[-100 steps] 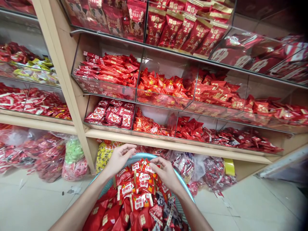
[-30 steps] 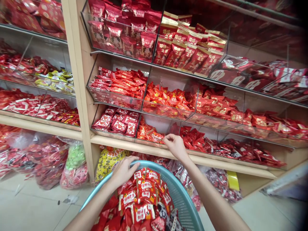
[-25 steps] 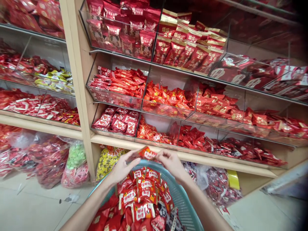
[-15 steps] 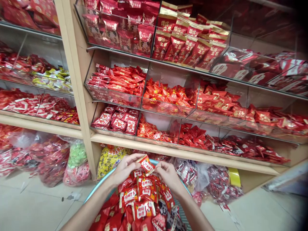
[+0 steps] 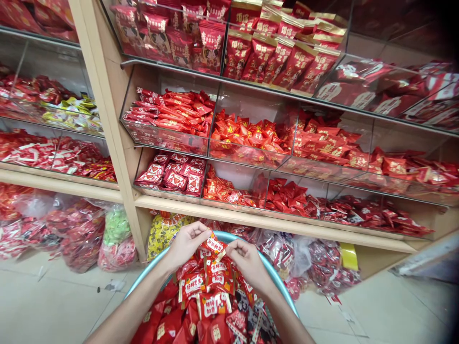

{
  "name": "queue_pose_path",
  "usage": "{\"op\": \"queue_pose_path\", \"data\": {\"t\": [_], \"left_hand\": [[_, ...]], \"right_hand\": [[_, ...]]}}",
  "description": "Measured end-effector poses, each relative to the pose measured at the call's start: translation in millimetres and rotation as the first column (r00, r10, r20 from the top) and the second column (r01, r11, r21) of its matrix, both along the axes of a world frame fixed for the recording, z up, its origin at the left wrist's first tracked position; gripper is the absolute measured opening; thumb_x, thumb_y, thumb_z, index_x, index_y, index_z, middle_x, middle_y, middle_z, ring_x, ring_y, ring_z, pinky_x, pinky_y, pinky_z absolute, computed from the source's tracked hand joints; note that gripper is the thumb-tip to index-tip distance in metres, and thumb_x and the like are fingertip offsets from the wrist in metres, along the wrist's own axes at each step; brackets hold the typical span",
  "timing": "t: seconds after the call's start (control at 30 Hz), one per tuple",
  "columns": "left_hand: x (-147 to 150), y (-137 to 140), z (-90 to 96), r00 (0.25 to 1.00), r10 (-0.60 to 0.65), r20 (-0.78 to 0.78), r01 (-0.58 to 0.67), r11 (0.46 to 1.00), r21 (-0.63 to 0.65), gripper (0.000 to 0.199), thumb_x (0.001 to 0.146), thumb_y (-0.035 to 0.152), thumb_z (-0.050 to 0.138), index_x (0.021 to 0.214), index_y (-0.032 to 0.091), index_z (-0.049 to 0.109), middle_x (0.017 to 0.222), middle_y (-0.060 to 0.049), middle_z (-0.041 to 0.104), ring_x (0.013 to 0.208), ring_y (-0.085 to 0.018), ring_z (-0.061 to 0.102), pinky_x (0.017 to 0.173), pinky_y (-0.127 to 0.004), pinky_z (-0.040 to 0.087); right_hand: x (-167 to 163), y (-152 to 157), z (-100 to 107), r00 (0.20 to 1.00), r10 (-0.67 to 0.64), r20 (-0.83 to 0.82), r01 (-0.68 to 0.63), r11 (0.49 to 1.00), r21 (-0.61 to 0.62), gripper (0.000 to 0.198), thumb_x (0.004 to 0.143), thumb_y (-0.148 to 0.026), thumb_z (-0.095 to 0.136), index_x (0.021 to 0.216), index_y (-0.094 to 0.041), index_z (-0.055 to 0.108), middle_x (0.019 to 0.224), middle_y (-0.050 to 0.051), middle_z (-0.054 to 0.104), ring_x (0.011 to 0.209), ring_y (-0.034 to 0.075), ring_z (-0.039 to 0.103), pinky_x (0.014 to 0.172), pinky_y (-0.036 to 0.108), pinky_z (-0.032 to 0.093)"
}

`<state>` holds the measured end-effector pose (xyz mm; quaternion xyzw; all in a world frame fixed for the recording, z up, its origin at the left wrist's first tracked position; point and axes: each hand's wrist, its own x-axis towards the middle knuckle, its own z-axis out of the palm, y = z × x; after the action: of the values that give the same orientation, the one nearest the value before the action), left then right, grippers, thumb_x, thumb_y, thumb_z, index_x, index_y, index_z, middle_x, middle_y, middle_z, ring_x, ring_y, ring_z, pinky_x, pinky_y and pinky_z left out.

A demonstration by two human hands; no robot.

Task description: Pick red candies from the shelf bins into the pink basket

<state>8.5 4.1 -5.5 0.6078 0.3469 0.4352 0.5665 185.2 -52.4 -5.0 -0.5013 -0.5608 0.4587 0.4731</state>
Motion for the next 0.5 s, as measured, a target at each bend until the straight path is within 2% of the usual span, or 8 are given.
{"op": "queue_pose_path", "data": {"t": [0.3,0.4,0.5], "left_hand": [[3.1,-8.1,5.0,0.994,0.063,0.092,-0.065,0.998,0.02,0.028,0.081,0.037,0.056,0.079,0.009,0.054,0.09,-0.01,0.063,0.074,-0.013,0.056,0.068,-0.024,0.044],[1.7,-5.0,3.9,0.996,0.043,0.074,-0.045,0.998,0.035,0.029,0.08,0.038,0.057,0.082,0.009,0.056,0.084,-0.009,0.063,0.071,-0.012,0.056,0.067,-0.023,0.044],[-1.2,-0.6,2.7,0.999,0.008,0.032,-0.009,0.999,0.052,0.03,0.079,0.038,0.058,0.084,0.009,0.058,0.073,-0.006,0.061,0.063,-0.01,0.053,0.06,-0.021,0.042]], "right_hand": [[-1.4,-8.8,11.2,0.998,-0.018,-0.052,0.018,1.0,-0.013,0.02,0.074,-0.033,0.059,0.063,-0.016,0.054,0.057,-0.004,0.047,0.052,0.008,0.037,0.05,0.021,0.028],[1.8,-8.6,8.7,0.999,0.001,-0.047,-0.003,0.999,-0.045,0.023,0.074,-0.036,0.059,0.065,-0.016,0.054,0.055,-0.004,0.046,0.051,0.008,0.038,0.049,0.021,0.029],[5.9,-8.3,6.8,0.996,0.069,-0.063,-0.075,0.993,-0.093,0.024,0.075,-0.039,0.059,0.075,-0.015,0.057,0.059,-0.003,0.051,0.051,0.008,0.042,0.049,0.021,0.032]]}}
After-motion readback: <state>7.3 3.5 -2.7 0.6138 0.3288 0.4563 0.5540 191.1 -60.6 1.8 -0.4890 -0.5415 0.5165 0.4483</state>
